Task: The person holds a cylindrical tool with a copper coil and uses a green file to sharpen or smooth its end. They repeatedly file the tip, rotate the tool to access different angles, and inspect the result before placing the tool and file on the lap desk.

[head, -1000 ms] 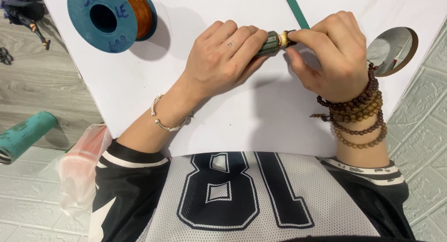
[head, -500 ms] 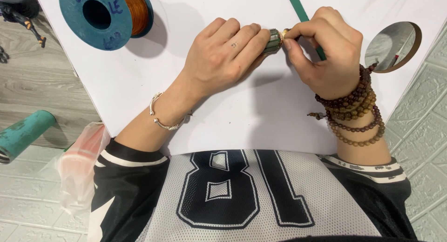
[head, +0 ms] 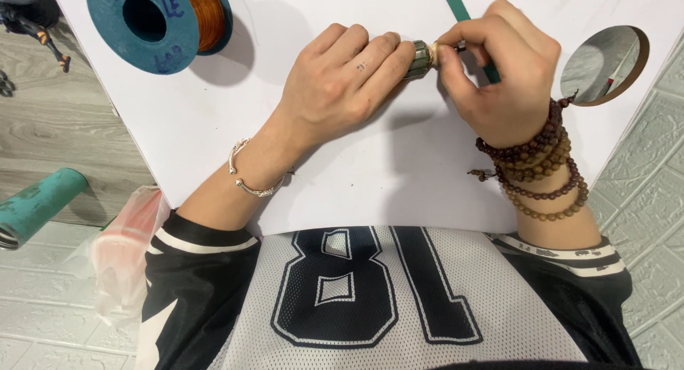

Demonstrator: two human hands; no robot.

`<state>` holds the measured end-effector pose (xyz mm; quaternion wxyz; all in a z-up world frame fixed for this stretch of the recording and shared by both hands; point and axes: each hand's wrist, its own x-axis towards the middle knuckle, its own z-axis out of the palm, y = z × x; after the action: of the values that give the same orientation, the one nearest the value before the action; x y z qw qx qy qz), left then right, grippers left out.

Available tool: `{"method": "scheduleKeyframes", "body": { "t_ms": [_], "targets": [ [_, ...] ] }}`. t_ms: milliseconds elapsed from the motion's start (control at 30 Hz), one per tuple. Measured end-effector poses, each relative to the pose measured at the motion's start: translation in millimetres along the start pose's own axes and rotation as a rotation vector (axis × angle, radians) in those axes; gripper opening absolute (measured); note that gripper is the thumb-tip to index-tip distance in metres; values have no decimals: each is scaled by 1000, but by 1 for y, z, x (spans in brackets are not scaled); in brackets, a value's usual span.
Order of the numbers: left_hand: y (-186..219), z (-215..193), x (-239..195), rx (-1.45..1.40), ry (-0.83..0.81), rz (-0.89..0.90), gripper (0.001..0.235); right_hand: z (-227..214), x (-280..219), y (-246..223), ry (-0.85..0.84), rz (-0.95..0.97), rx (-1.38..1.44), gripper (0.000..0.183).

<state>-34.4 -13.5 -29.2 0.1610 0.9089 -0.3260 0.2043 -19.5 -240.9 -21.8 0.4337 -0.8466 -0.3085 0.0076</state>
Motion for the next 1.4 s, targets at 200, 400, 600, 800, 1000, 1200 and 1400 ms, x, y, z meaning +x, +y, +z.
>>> {"method": "scheduleKeyframes", "body": {
  "t_ms": [200,400,600,800,1000,1200,1400],
  "targets": [
    [1,-1,1,-37,9,-27,18,-3,-10,-3,7,-154,-182,16],
    [0,-2,1,-30,2,-13,18,-1,-13,2,-15,-172,-265,17],
    [0,-3,2,-32,5,-5,18,1,-8,-7,2,-152,-280,13],
    [1,-2,1,-46,6,-8,20,1,1,-13,-21,-115,-309,10],
    [-2,1,-4,-115,15,-55,28,-8,-15,25,212,-153,-264,35],
    [-6,0,-4,-195,96,-135,29,-31,-24,8,1,61,-620,38],
    [-2,-5,0,-129,131,-196,21,-17,-17,-15,16,82,-637,10]
  ]
}}
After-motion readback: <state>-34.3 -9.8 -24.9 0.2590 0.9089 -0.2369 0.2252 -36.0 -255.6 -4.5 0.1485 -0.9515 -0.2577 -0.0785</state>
